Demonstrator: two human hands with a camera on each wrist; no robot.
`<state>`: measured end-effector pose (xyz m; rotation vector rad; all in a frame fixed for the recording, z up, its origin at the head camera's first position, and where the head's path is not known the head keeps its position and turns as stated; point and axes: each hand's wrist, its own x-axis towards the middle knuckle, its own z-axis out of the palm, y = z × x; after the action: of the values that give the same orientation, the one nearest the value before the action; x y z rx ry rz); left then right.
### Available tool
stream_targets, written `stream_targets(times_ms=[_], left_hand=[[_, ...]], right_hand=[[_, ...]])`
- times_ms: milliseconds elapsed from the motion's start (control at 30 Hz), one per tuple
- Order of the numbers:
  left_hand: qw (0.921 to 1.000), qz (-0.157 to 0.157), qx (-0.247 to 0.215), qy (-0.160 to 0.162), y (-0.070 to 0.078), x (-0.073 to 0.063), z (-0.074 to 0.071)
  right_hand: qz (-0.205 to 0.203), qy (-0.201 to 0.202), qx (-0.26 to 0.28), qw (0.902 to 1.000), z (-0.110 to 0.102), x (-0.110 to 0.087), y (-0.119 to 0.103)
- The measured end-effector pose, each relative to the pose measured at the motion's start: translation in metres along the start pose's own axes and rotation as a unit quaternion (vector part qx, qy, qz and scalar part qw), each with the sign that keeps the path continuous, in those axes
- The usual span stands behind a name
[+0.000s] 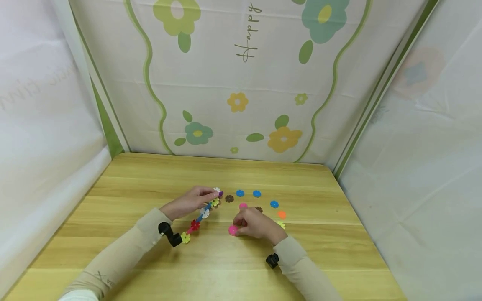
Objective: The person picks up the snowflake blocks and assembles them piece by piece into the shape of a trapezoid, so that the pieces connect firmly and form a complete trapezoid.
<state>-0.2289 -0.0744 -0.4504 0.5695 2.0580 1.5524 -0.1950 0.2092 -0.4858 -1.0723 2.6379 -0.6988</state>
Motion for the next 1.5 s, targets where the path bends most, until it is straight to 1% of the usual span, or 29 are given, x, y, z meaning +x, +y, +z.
stream_targets(times_ms=[167, 267, 400, 467, 633, 700, 867, 967, 1133, 1267, 1500], left_hand=[[0.9999, 0.005, -0.007, 0.01, 0.002, -0.001, -0.001], [0.9997, 0.001, -0.008, 0.022, 0.003, -0.002, -0.002], [0.9993, -0.008, -0.011, 0.035, 0.003, -0.003, -0.002], [0.9992, -0.009, -0.013, 0.037, 0.002, -0.002, -0.002], [0.9992, -0.007, -0.032, 0.024, 0.001, 0.0, -0.002], [0.999, -0.004, -0.043, 0.016, 0.0, 0.0, -0.002], [0.9989, 0.003, -0.047, 0.004, -0.001, 0.0, -0.003], [0.999, -0.003, -0.043, 0.01, -0.001, 0.0, -0.002], [0.9987, -0.011, -0.048, 0.012, 0.0, -0.001, -0.001], [0.9984, -0.009, -0.054, 0.009, 0.0, -0.001, 0.001], [0.998, -0.016, -0.059, 0.014, 0.001, -0.003, 0.0]], right_hand=[[0.003, -0.001, 0.003, 1.0, 0.002, 0.0, -0.002], [0.016, -0.007, 0.017, 0.9997, 0.003, 0.001, -0.002], [0.038, -0.014, 0.053, 0.9978, 0.002, 0.003, -0.003], [0.04, -0.013, 0.068, 0.9968, 0.001, 0.005, -0.003], [0.03, -0.004, 0.123, 0.9919, -0.003, 0.009, 0.0], [0.031, 0.009, 0.156, 0.9873, -0.009, 0.012, 0.001], [0.032, 0.061, 0.22, 0.9732, -0.029, 0.023, -0.001], [0.041, 0.085, 0.24, 0.9663, -0.039, 0.029, -0.004], [0.064, 0.102, 0.258, 0.9586, -0.049, 0.038, -0.011], [0.065, 0.111, 0.271, 0.9538, -0.051, 0.044, -0.016], [0.07, 0.164, 0.289, 0.9406, -0.057, 0.052, -0.024]])
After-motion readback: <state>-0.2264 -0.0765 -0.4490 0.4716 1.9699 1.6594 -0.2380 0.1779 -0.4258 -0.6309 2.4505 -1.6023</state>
